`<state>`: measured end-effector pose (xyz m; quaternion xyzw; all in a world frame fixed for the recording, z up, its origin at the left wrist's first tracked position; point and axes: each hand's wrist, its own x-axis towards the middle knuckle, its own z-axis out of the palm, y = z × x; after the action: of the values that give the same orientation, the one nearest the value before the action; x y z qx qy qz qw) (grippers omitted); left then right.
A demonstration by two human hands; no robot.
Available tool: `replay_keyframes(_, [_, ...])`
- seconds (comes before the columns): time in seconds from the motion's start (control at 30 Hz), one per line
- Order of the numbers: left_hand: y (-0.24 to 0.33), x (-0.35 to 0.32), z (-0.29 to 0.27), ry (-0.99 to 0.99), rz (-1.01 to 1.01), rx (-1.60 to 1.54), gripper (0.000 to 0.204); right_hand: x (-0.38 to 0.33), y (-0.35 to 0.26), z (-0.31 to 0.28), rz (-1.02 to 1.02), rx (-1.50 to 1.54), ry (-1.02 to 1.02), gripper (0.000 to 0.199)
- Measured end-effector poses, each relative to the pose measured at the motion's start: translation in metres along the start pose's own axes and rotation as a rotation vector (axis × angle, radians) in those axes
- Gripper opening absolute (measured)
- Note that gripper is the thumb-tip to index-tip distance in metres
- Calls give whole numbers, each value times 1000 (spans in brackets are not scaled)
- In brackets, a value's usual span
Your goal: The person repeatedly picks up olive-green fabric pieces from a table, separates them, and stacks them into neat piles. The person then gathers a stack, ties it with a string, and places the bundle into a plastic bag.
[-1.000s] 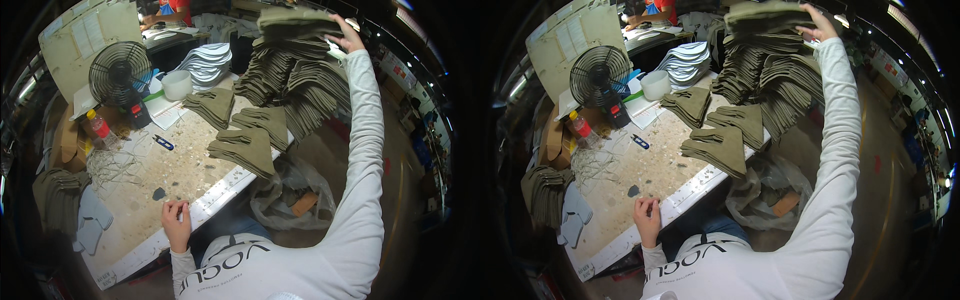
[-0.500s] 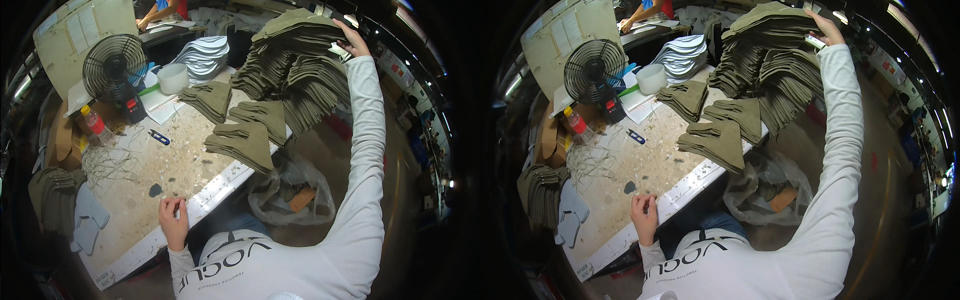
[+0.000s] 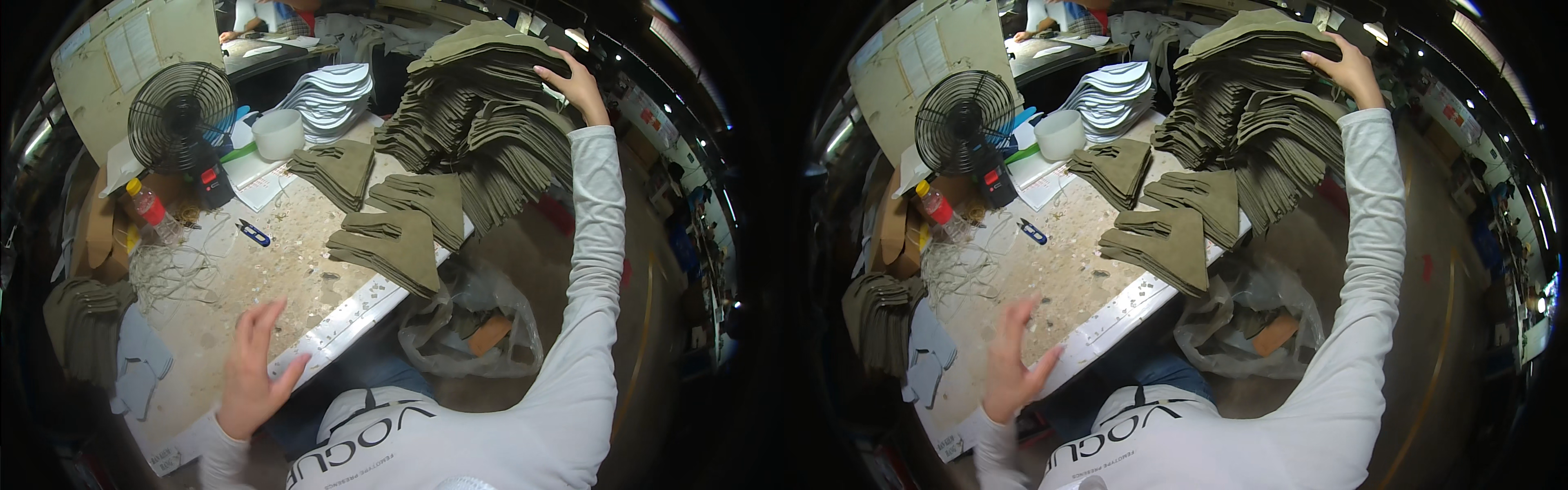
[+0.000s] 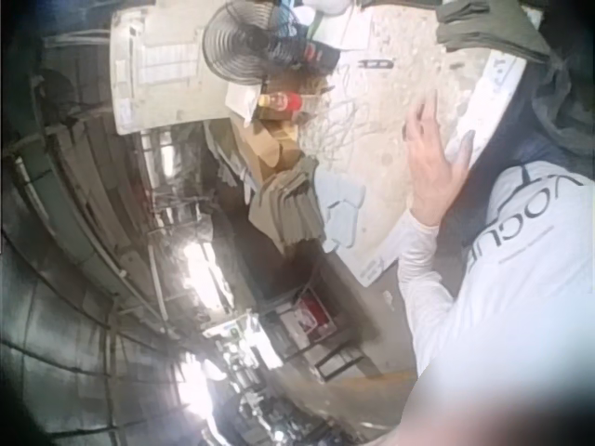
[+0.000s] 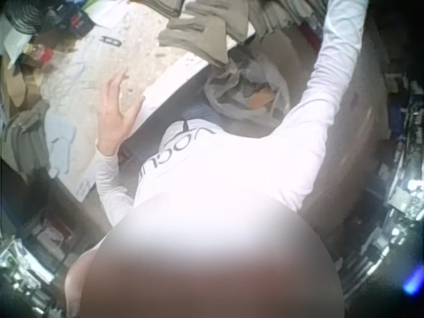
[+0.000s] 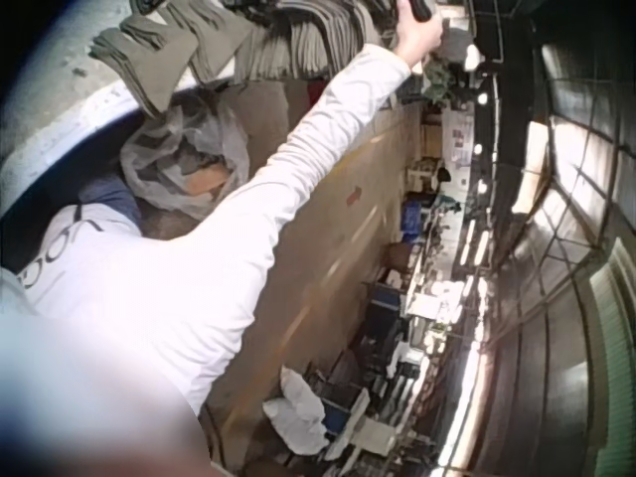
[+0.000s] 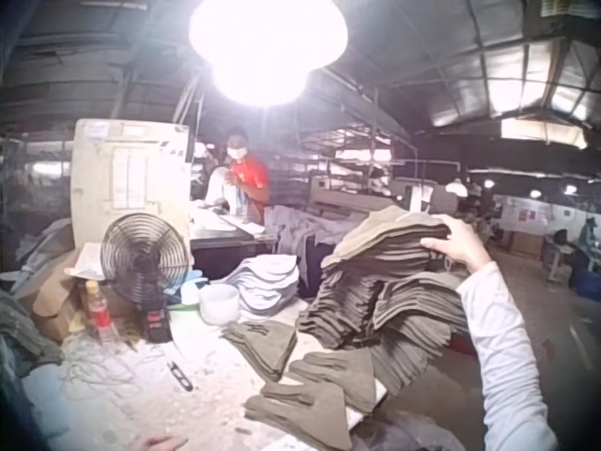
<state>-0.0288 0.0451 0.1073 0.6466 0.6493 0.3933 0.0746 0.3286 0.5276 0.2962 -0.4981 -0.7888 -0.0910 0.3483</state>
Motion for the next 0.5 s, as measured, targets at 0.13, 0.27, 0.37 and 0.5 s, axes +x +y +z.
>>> replay_keyframes(0.13, [40, 154, 24, 171, 637, 33, 83, -9, -17, -4, 50, 41, -15, 95])
replay_keyframes(0.27, [96, 320, 97, 338, 848, 132, 96, -37, -9, -31, 167, 464, -134, 94])
replay_keyframes(0.37, [106, 377, 127, 392, 785, 362, 111, -65, 21, -45, 66, 589, -132, 78])
replay_keyframes(0.5, [85, 425, 141, 228, 737, 403, 115, -68, 56, 12, 238, 732, -329, 65])
